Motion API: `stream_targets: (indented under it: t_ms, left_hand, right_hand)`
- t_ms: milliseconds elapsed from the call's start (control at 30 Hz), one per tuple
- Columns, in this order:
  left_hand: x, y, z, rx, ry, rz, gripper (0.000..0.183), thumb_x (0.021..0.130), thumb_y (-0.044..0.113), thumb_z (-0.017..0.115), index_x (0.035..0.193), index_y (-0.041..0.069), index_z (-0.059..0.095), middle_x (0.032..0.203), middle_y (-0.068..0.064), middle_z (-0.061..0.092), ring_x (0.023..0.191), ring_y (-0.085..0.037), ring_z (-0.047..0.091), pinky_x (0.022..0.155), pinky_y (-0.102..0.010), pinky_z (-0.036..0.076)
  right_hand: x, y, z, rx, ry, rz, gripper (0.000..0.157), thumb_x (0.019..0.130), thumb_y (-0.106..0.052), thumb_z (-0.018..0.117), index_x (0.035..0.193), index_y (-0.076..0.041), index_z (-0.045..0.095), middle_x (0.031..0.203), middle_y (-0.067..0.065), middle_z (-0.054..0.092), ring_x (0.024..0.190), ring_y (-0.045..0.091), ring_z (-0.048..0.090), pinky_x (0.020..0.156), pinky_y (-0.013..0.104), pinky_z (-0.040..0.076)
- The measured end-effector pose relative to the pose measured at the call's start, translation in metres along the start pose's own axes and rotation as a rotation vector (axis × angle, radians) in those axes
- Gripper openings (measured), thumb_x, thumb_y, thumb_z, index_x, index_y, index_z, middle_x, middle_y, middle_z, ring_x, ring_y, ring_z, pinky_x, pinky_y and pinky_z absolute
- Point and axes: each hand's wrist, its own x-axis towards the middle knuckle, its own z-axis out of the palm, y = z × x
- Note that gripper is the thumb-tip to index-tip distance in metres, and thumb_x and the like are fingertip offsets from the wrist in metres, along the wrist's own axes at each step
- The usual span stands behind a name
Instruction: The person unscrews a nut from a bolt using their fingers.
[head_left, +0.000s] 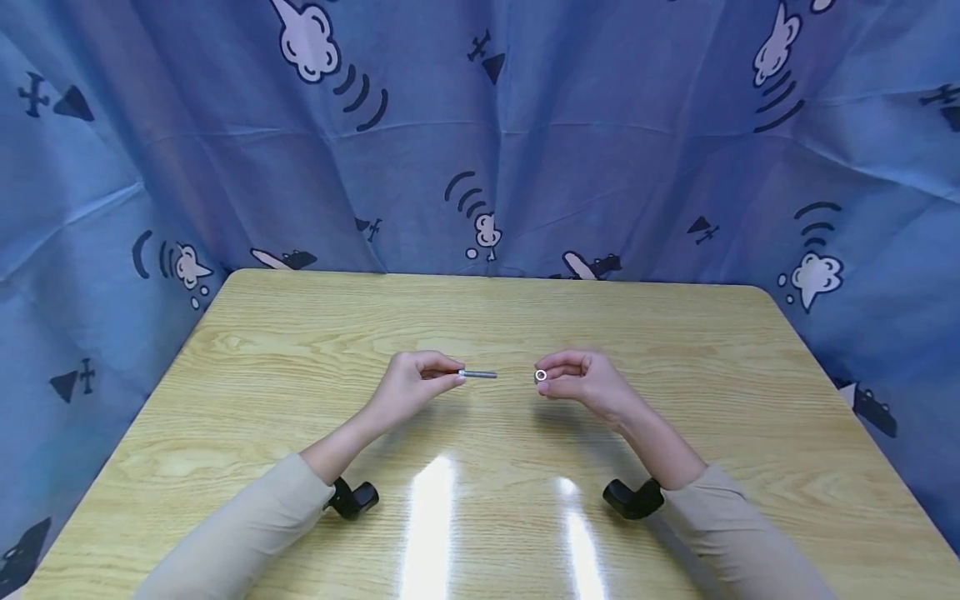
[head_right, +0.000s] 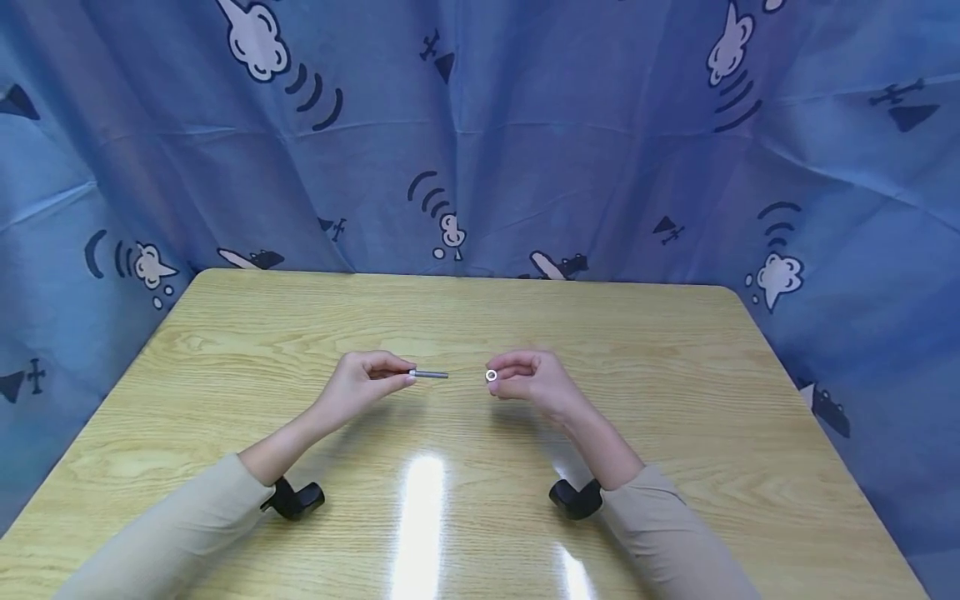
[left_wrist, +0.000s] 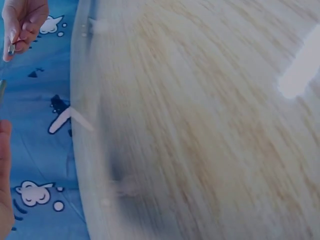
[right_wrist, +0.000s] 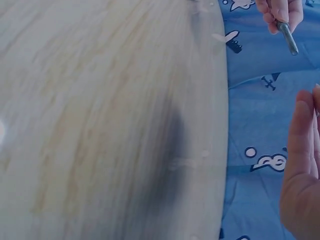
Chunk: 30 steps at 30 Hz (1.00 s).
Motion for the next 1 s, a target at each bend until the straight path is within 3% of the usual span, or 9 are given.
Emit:
stream_targets:
  t_ms: [300, 700, 1000]
  left_hand:
    - [0.003, -0.01, 0.003, 0.055, -0.014, -0.018, 0.013, 0.081, 0.004, 0.071, 0.094, 0.001, 0.071, 0.091, -0.007, 0.069, 0.077, -0.012, 0.066, 0.067, -0.023, 0.055]
    - [0.005, -0.025, 0.009, 0.154, -0.052, -0.06, 0.009, 0.08, 0.004, 0.072, 0.089, 0.002, 0.072, 0.084, -0.007, 0.069, 0.07, -0.014, 0.064, 0.06, -0.022, 0.053]
    - [0.011, -0.03, 0.014, 0.234, -0.083, -0.054, 0.006, 0.079, 0.004, 0.073, 0.085, 0.002, 0.072, 0.082, -0.006, 0.069, 0.07, -0.009, 0.063, 0.061, -0.018, 0.051]
  right_hand:
    - [0.01, 0.015, -0.002, 0.028, 0.013, 0.035, 0.039, 0.079, 0.006, 0.067, 0.113, 0.018, 0.052, 0.083, 0.002, 0.067, 0.076, 0.011, 0.066, 0.075, 0.03, 0.055]
    - [0.026, 0.03, -0.004, 0.071, 0.037, 0.095, 0.037, 0.079, 0.009, 0.067, 0.113, 0.016, 0.053, 0.08, 0.001, 0.067, 0.077, 0.013, 0.066, 0.072, 0.026, 0.055]
    - [0.031, 0.035, -0.006, 0.032, 0.035, 0.141, 0.04, 0.081, 0.007, 0.066, 0.116, 0.016, 0.051, 0.077, -0.001, 0.066, 0.073, 0.011, 0.065, 0.068, 0.025, 0.055]
